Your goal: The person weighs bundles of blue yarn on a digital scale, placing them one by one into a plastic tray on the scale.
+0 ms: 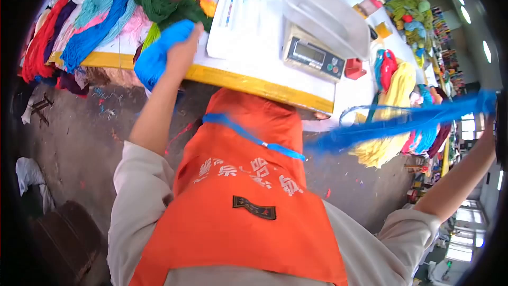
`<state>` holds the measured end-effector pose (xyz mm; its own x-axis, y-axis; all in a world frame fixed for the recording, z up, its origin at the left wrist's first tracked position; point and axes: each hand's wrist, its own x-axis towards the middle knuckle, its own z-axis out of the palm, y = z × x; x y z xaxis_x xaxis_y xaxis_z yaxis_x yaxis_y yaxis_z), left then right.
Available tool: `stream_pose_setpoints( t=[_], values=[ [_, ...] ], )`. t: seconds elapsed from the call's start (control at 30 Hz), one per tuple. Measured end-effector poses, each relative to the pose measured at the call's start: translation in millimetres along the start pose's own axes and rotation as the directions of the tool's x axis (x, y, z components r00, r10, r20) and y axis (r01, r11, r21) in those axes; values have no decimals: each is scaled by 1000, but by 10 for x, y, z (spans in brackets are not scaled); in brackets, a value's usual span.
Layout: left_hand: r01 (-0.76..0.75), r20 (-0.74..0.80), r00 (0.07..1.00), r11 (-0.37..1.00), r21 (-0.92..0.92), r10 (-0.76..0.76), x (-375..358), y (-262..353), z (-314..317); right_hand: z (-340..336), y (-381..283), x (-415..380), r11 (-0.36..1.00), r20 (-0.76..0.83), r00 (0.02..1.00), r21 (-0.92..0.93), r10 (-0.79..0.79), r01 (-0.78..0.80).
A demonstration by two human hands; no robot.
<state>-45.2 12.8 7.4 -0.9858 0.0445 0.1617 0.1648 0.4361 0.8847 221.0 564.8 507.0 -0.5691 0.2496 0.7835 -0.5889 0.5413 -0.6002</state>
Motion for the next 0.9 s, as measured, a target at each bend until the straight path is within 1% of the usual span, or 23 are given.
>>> stream_pose_setpoints(
  t=[0.03, 0.07, 0.1, 0.13, 0.17, 0.2, 0.23, 0.27, 0.3, 0.33, 0.4, 0.43, 0.47, 0.5, 0.53, 0.57, 0.6, 0.63, 0.67, 0.73, 0.8, 0.87, 0.9],
  values=[
    [-161, -43, 986, 986, -41, 159, -6, -72, 189, 482, -81, 89, 986, -200, 971, -127, -133, 109],
    [-319, -92, 946, 945, -70, 312, -16, -71, 296, 512, -82, 413, 969, -223, 956, -200, -189, 145],
    [-341, -42, 938, 939, 51, 343, 11, -131, 309, 539, -107, 726, 946, -243, 939, -273, -243, 174],
    [-357, 13, 933, 918, 173, 361, 16, -171, 284, 639, -95, 992, 940, -238, 934, -277, -267, 199],
    [-324, 1, 946, 945, 57, 324, -75, 56, 213, 718, -68, 1177, 934, -236, 928, -280, -290, 220],
    [-334, -3, 942, 941, 59, 335, -49, 17, 238, 798, 2, 1224, 933, -243, 923, -280, -298, 227],
    [-322, -27, 947, 947, -4, 321, -22, -51, 279, 964, 89, 1147, 944, -211, 946, -271, -247, 186],
    [-308, -49, 951, 949, -68, 305, 8, -130, 305, 1140, 229, 1037, 954, -177, 965, -262, -195, 144],
    [-262, -39, 965, 959, -105, 259, -57, 38, 251, 1350, 397, 887, 962, -141, 980, -255, -141, 102],
    [-270, -42, 963, 957, -105, 267, -86, 123, 219, 1509, 602, 742, 966, -104, 991, -250, -88, 59],
    [-272, -56, 961, 962, -20, 270, -124, 202, 173, 1846, 1039, 348, 905, 121, 993, -420, -14, 64],
    [-272, -64, 961, 962, -22, 270, -137, 235, 157, 2019, 1250, 147, 864, 230, 973, -494, 23, 96],
    [-281, -63, 958, 960, 6, 281, -139, 248, 141, 2306, 1319, -255, 837, 253, 951, -547, 177, -11],
    [-289, -61, 955, 957, 34, 291, -141, 248, 130, 2301, 1805, -462, 922, 448, 875, -388, 182, 7],
    [-285, -63, 956, 958, 33, 286, -142, 241, 124, 2408, 1981, -828, 844, 524, 843, -501, 121, 190],
    [-284, -66, 956, 958, 36, 286, -140, 235, 119, 2504, 2045, -1167, 801, 572, 814, -532, 102, 274],
    [-285, -69, 955, 958, 41, 287, -132, 226, 119, 2563, 1975, -1405, 715, 588, 783, -635, 203, 292],
    [-281, -74, 956, 959, 39, 283, -126, 210, 123, 2569, 1945, -1646, 649, 577, 789, -687, 214, 327],
    [-280, -74, 957, 959, 37, 282, -133, 213, 127, 2534, 1924, -1846, 644, 595, 796, -652, 109, 400],
    [-276, -66, 958, 961, 31, 277, -125, 178, 149, 2509, 1856, -2150, 576, 591, 805, -677, 55, 458],
    [-294, -82, 951, 955, 46, 297, -104, 122, 170, 2452, 1743, -2339, 605, 591, 798, -679, 114, 417],
    [-312, -91, 945, 949, 46, 315, -73, 62, 191, 2405, 1653, -2446, 599, 529, 849, -680, -1, 424],
    [-330, -108, 937, 943, 48, 333, -84, 86, 199, 2339, 1667, -2501, 629, 495, 869, -672, -11, 391]
  ],
)
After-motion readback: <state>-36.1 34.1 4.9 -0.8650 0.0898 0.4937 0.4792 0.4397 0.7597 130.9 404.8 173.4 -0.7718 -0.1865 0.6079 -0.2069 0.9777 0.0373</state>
